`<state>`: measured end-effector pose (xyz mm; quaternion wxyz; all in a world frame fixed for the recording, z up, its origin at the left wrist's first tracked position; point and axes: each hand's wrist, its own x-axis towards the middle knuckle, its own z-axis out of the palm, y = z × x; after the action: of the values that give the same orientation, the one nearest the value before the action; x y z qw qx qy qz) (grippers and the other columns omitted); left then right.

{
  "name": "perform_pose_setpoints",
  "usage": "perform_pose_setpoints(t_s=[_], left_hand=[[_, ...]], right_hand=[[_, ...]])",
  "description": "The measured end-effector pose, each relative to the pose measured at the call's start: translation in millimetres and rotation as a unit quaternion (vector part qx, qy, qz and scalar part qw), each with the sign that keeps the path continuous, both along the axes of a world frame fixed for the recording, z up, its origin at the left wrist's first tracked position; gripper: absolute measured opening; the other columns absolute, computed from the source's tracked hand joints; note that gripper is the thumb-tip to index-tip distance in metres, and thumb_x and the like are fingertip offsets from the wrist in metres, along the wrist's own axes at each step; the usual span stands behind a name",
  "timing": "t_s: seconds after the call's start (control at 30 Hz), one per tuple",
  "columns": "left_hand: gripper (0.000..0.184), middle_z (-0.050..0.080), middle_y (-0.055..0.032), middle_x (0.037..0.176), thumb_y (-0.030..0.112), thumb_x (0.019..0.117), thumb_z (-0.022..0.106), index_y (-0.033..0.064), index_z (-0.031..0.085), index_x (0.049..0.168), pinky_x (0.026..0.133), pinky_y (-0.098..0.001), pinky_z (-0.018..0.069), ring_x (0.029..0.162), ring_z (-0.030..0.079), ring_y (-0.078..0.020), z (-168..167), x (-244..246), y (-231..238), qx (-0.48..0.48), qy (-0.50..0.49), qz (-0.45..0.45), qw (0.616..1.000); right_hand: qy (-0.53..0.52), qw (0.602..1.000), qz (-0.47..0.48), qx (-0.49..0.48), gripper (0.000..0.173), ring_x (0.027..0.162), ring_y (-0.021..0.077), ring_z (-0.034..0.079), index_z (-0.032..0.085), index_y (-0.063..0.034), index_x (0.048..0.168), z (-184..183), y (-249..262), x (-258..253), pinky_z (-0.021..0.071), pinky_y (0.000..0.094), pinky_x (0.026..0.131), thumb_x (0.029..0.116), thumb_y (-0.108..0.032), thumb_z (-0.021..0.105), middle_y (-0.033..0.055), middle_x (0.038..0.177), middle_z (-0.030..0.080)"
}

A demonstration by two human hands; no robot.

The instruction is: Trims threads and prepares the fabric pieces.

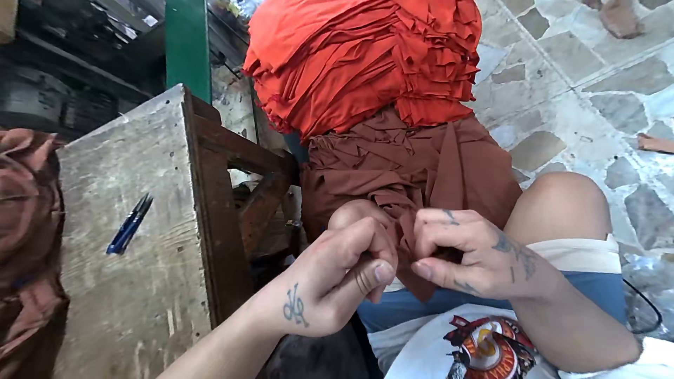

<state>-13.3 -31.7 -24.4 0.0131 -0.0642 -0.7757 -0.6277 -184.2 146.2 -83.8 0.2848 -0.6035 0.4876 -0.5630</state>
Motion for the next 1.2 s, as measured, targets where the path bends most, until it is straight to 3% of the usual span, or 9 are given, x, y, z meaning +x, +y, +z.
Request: perform_pose_setpoints(t_s=[0.13, 0.3, 0.43, 0.6, 0.7, 0.87, 1.0, 1.1, 1.2], left_hand=[[0.025, 0.060, -0.0012, 0.083, 0.026, 0.1107, 0.045, 0.0053, 0.054, 0.099, 0.065, -0.0171, 0.0534, 0.072, 0.060, -0.0019, 0, 0, 2, -0.011, 0.003, -0.006, 1.000], [0.024, 0.061, 0.0008, 0.083, 0.026, 0.1107, 0.045, 0.0067, 0.055, 0.099, 0.065, -0.0162, 0.0533, 0.072, 0.060, -0.0010, 2, 2, 1, -0.012, -0.003, 0.023, 1.000], [0.024, 0.061, 0.0011, 0.084, 0.026, 0.1105, 0.046, 0.0073, 0.055, 0.099, 0.064, -0.0167, 0.0543, 0.071, 0.061, -0.0014, 3, 3, 2, 0.011, -0.013, 0.035, 0.999], [0.024, 0.060, -0.0001, 0.084, 0.025, 0.1106, 0.045, 0.0058, 0.054, 0.100, 0.066, -0.0166, 0.0530, 0.073, 0.060, -0.0011, 4, 3, 0, -0.003, -0.002, 0.002, 1.000], [0.025, 0.060, 0.0005, 0.083, 0.026, 0.1106, 0.045, 0.0064, 0.054, 0.099, 0.066, -0.0169, 0.0535, 0.072, 0.060, -0.0012, 4, 3, -1, -0.003, 0.003, 0.007, 1.000], [0.026, 0.060, 0.0003, 0.082, 0.026, 0.1108, 0.045, 0.0057, 0.054, 0.098, 0.066, -0.0163, 0.0528, 0.072, 0.060, -0.0009, 2, 3, -1, -0.012, 0.000, 0.002, 1.000], [0.025, 0.060, 0.0008, 0.082, 0.027, 0.1109, 0.044, 0.0069, 0.054, 0.098, 0.066, -0.0166, 0.0530, 0.072, 0.060, -0.0012, 3, 3, -4, -0.018, 0.003, 0.006, 1.000], [0.026, 0.060, 0.0003, 0.083, 0.026, 0.1108, 0.045, 0.0061, 0.055, 0.098, 0.065, -0.0160, 0.0526, 0.071, 0.059, -0.0009, 3, 3, -2, -0.024, 0.000, 0.002, 1.000], [0.026, 0.060, 0.0003, 0.082, 0.027, 0.1108, 0.045, 0.0060, 0.055, 0.098, 0.066, -0.0170, 0.0531, 0.071, 0.060, -0.0015, 4, 3, -2, -0.025, 0.003, 0.007, 1.000]], right_hand=[[0.031, 0.999, 0.001, -0.014, 0.018, 0.080, -0.0037, 0.064, 0.074, -0.0026, 0.095, 3, 3, -1, 0.0507, 0.0100, 0.074, 0.0978, -0.015, 0.062, 0.0023, 0.083, 0.072], [0.057, 0.996, -0.068, -0.001, 0.027, 0.073, 0.0027, 0.050, 0.059, -0.0035, 0.078, 4, 2, 5, 0.0383, 0.0132, 0.064, 0.0992, -0.019, 0.060, 0.0031, 0.075, 0.052], [0.087, 0.989, -0.118, 0.021, 0.019, 0.078, -0.0015, 0.065, 0.074, -0.0051, 0.096, 2, 1, 11, 0.0509, 0.0127, 0.071, 0.0994, -0.019, 0.061, 0.0025, 0.083, 0.073], [-0.074, 0.997, 0.014, 0.016, 0.027, 0.075, -0.0078, 0.054, 0.067, -0.0020, 0.084, -5, 0, -8, 0.0430, 0.0077, 0.066, 0.1024, -0.020, 0.060, -0.0044, 0.077, 0.061], [-0.017, 0.999, -0.027, 0.013, 0.028, 0.085, -0.0034, 0.058, 0.074, -0.0030, 0.093, -3, 1, -5, 0.0477, 0.0099, 0.076, 0.1039, -0.024, 0.059, -0.0009, 0.086, 0.064], [-0.022, 1.000, -0.002, -0.003, 0.027, 0.075, -0.0049, 0.055, 0.068, -0.0015, 0.087, -1, -1, -1, 0.0431, 0.0086, 0.067, 0.1021, -0.023, 0.062, -0.0008, 0.077, 0.061], [-0.023, 1.000, 0.010, 0.001, 0.023, 0.083, -0.0028, 0.058, 0.071, 0.0006, 0.096, -2, -1, -5, 0.0477, 0.0106, 0.074, 0.1027, -0.016, 0.057, 0.0015, 0.087, 0.065], [-0.021, 1.000, -0.016, 0.003, 0.023, 0.067, -0.0086, 0.050, 0.063, -0.0032, 0.079, 0, -1, -1, 0.0381, 0.0064, 0.060, 0.0971, -0.017, 0.061, -0.0035, 0.069, 0.058], [-0.070, 0.998, 0.004, 0.008, 0.033, 0.068, -0.0071, 0.047, 0.058, -0.0042, 0.074, -5, -3, -2, 0.0356, 0.0084, 0.061, 0.1011, -0.021, 0.063, -0.0044, 0.070, 0.052]])
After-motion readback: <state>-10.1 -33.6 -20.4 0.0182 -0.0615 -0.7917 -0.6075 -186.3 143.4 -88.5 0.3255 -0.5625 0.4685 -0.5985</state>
